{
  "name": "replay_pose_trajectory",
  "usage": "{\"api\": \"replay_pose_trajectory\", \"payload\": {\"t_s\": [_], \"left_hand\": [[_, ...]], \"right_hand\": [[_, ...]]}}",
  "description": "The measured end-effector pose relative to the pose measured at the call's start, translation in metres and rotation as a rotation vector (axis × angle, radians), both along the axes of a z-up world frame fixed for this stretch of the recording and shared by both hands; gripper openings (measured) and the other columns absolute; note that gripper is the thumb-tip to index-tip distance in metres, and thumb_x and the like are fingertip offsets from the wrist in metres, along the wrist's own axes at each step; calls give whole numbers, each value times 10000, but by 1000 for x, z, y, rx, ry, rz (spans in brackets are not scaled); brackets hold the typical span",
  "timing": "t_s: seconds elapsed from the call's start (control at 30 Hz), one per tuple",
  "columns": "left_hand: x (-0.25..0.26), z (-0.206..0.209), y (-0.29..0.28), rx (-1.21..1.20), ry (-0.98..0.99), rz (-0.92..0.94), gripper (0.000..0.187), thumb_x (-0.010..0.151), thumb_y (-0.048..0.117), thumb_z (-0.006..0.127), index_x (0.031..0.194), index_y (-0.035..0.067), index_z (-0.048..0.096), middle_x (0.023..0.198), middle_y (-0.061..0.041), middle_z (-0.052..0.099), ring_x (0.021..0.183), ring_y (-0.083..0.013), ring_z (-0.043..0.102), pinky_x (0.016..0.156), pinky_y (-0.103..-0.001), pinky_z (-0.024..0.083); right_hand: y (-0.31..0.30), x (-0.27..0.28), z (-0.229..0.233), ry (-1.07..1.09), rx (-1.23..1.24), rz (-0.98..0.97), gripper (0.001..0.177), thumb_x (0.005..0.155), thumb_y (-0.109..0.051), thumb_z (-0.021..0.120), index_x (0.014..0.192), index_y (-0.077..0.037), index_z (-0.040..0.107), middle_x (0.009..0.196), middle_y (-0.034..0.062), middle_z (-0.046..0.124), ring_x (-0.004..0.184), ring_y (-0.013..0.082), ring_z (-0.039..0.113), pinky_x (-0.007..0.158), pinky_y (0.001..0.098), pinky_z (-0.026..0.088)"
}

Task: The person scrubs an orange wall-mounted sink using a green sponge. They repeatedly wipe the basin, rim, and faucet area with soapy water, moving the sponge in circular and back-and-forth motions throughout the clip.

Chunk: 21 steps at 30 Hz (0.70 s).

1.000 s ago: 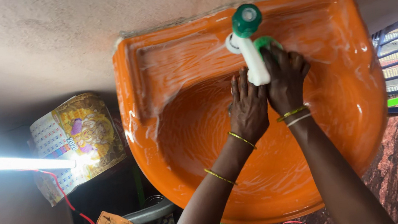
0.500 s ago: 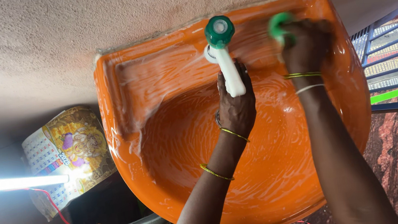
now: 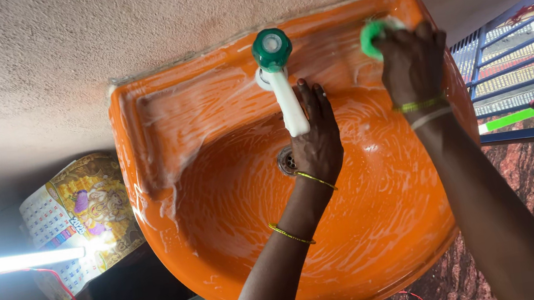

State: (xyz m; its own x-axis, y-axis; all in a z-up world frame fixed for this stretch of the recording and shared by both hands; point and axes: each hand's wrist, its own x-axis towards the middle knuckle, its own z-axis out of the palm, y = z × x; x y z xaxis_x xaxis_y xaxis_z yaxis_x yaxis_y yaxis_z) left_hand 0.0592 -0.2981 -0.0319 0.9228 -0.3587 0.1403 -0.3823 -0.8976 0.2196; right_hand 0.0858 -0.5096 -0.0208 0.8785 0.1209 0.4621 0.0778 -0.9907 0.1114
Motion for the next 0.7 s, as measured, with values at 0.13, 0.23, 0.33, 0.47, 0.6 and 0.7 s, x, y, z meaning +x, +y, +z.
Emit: {"api": "replay_pose_trajectory", "payload": {"t_s": [0.13,0.23,0.33,0.47,0.6,0.7], "left_hand": [[4,1,-3,21,-45,-5,683,872,124,543,1523,-28,404,1619,-275,279,1485,-494,293,1174,-582,347],[6,-4,-12,38,-71,-24,622,925,155,519,1520,-6,428,1623,-224,321,1504,-474,298,1217,-589,282],[9,-7,-24,45,-82,-65,582,957,175,496,1514,12,447,1631,-199,343,1516,-434,311,1262,-583,216],[4,-1,-43,99,-4,-126,574,929,192,485,1476,22,460,1597,-194,365,1481,-411,341,1235,-592,193],[12,1,-51,153,-63,-145,543,969,187,471,1471,-19,481,1564,-230,429,1423,-452,430,1234,-583,218],[18,-3,-60,213,-114,-162,524,972,186,467,1443,-41,499,1531,-255,464,1358,-505,482,1218,-589,231]], "right_hand": [[11,-39,6,84,-113,-125,222,970,-123,637,1165,-154,741,1136,41,691,1089,265,549,928,446,406],[23,-20,8,50,-179,-127,281,959,-140,626,1222,-146,726,1205,49,679,1106,274,540,924,448,408],[23,13,6,51,-178,-103,216,973,-147,629,1172,-125,710,1202,60,675,1130,289,537,966,458,419],[18,-5,1,72,-103,-159,308,917,-142,643,1217,-129,713,1265,90,682,1133,315,542,941,497,414],[21,-14,0,185,-5,-209,326,912,-87,641,1228,-133,709,1232,73,695,1090,332,545,892,512,406],[15,11,7,11,-134,-55,521,722,-122,604,1233,-124,705,1280,85,692,1109,324,549,924,476,417]]}}
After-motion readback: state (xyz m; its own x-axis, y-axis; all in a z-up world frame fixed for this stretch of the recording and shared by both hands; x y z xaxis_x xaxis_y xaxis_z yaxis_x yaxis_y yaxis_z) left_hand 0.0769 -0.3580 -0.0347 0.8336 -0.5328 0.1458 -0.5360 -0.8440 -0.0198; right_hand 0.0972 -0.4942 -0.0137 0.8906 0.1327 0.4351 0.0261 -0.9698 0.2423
